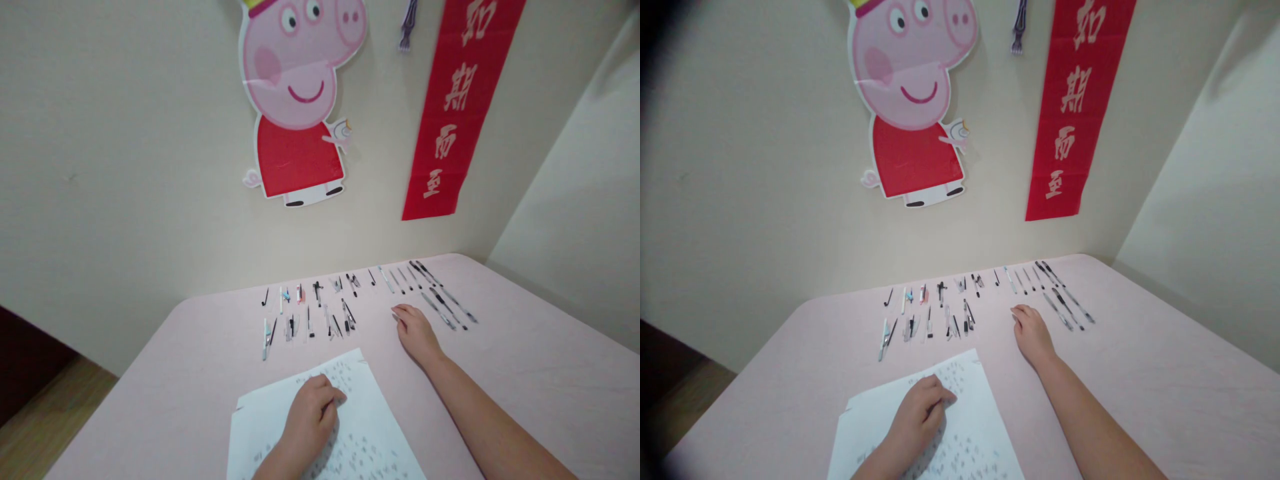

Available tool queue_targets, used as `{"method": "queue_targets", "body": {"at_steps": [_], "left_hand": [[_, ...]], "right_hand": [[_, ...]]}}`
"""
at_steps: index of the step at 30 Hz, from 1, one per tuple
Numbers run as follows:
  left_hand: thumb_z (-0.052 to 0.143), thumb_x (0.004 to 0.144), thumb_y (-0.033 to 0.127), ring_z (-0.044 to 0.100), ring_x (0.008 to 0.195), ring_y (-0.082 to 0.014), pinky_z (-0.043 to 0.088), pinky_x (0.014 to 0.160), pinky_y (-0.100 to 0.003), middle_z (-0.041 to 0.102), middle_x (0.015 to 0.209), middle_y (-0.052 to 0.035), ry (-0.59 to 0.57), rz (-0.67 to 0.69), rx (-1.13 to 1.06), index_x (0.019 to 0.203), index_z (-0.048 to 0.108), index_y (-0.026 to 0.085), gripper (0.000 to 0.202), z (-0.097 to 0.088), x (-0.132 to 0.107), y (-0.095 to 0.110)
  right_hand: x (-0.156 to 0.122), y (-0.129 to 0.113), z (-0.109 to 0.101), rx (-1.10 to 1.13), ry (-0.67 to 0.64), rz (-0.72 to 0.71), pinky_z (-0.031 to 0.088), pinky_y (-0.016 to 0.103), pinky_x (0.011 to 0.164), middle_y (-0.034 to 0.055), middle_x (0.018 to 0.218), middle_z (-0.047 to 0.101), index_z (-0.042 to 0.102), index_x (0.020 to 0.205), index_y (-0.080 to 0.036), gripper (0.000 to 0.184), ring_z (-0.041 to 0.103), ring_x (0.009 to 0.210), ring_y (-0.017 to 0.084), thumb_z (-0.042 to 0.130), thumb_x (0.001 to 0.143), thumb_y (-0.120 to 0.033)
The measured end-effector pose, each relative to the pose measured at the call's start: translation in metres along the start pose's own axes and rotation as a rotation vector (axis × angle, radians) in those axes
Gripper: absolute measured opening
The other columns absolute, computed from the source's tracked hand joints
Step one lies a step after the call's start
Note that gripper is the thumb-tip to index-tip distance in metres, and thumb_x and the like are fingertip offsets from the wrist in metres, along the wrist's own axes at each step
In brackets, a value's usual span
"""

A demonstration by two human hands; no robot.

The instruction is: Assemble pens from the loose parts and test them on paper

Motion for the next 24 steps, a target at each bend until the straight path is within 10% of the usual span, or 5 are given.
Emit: {"method": "queue_targets", "body": {"at_steps": [11,24], "left_hand": [[0.045,0.072,0.005,0.057,0.083,-0.0198,0.042,0.077,-0.031,0.063,0.079,-0.0053,0.008,-0.017,-0.025,0.084,0.073,0.020,0.034,0.000,-0.001,-0.001],[0.044,0.066,0.000,0.057,0.083,-0.0196,0.043,0.077,-0.031,0.060,0.080,-0.0062,-0.010,-0.002,-0.001,0.085,0.073,0.018,0.040,0.002,0.001,-0.004]], "right_hand": [[0.009,-0.006,0.033,-0.007,-0.103,-0.067,0.038,0.045,0.102,0.0168,0.124,0.057,0.059,0.119,-0.011,0.039,0.050,0.116,0.027,0.037,0.089,-0.024],[0.084,0.012,0.093,-0.044,-0.189,0.051,0.028,0.036,0.110,0.0150,0.144,0.037,0.042,0.135,-0.010,0.047,0.033,0.133,0.022,0.033,0.090,-0.017]]}}
Point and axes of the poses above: each hand's wrist, its own x-axis towards the middle knuckle, its own z-axis out of the palm, y = z × x, the point moved 7 cm from there along x, towards the middle knuckle
